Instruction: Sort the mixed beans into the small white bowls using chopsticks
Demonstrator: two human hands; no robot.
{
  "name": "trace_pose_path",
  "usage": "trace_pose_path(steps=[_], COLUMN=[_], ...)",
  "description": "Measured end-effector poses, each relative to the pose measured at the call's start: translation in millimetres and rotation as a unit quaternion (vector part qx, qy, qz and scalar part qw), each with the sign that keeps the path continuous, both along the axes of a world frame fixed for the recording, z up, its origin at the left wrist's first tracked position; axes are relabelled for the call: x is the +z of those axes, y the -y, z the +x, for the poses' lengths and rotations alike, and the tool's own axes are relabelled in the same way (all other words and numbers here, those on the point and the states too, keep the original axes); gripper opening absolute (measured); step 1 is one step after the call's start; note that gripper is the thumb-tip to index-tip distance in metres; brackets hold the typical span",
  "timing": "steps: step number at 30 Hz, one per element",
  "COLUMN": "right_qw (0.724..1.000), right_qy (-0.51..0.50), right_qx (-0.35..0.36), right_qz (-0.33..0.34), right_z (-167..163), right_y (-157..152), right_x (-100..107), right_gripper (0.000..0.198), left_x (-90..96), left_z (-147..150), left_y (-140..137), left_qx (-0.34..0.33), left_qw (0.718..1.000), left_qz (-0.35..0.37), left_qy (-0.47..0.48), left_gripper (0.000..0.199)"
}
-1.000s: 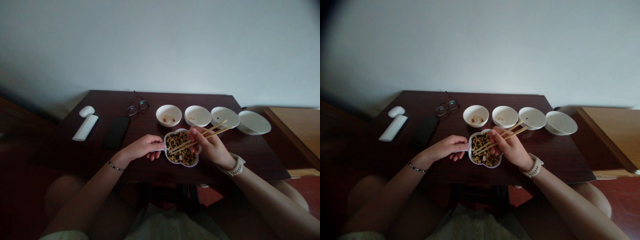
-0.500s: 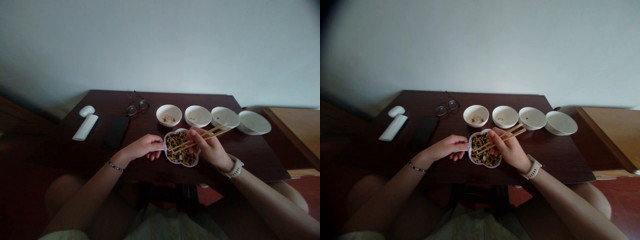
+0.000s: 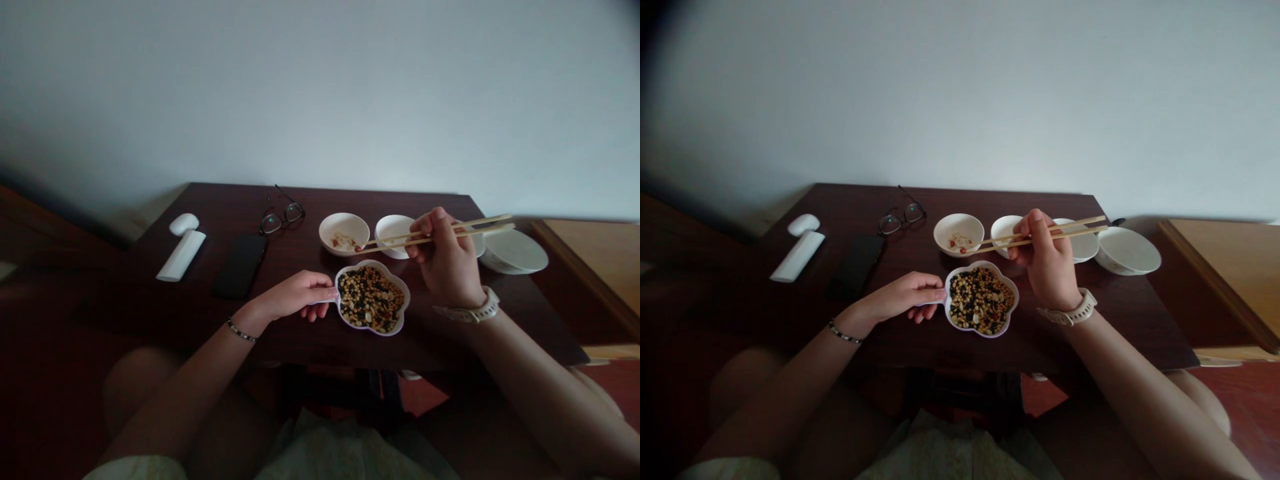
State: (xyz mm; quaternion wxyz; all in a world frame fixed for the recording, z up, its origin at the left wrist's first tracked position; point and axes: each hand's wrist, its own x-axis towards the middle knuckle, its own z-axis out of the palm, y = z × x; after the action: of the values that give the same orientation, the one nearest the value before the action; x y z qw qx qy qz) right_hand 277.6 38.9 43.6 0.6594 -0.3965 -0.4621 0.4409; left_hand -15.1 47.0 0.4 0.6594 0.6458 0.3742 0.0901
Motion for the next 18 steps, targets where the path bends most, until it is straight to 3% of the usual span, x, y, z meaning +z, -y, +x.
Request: trace_pose_path(steps=[4, 8, 14, 18], right_qw=[0.999, 0.999, 0.996, 0.984], right_qy=[0.018, 0.045, 0.046, 0.078], right_qx=[-0.020, 0.001, 0.039, 0.126], right_qz=[0.022, -0.019, -0.061, -0.102], right_z=[-2, -3, -2, -1], right_y=[-19, -23, 4, 24], right_x=[-10, -22, -17, -22], right_gripper=[0.041, 0.040, 0.042, 0.045], left_x=[1.0, 0.6, -0.9, 0.6], left_z=[0, -1, -1, 0], left_y=[1, 3, 3, 2], left_qx=[0.004, 0.006, 0.005, 0.007], left_qw=[1.000, 1.000, 1.000, 1.000], left_qz=[0.003, 0.005, 0.003, 0.002], left_qy=[-0.005, 0.004, 0.006, -0.001], left_gripper=[0.038, 0.040, 0.039, 0.038])
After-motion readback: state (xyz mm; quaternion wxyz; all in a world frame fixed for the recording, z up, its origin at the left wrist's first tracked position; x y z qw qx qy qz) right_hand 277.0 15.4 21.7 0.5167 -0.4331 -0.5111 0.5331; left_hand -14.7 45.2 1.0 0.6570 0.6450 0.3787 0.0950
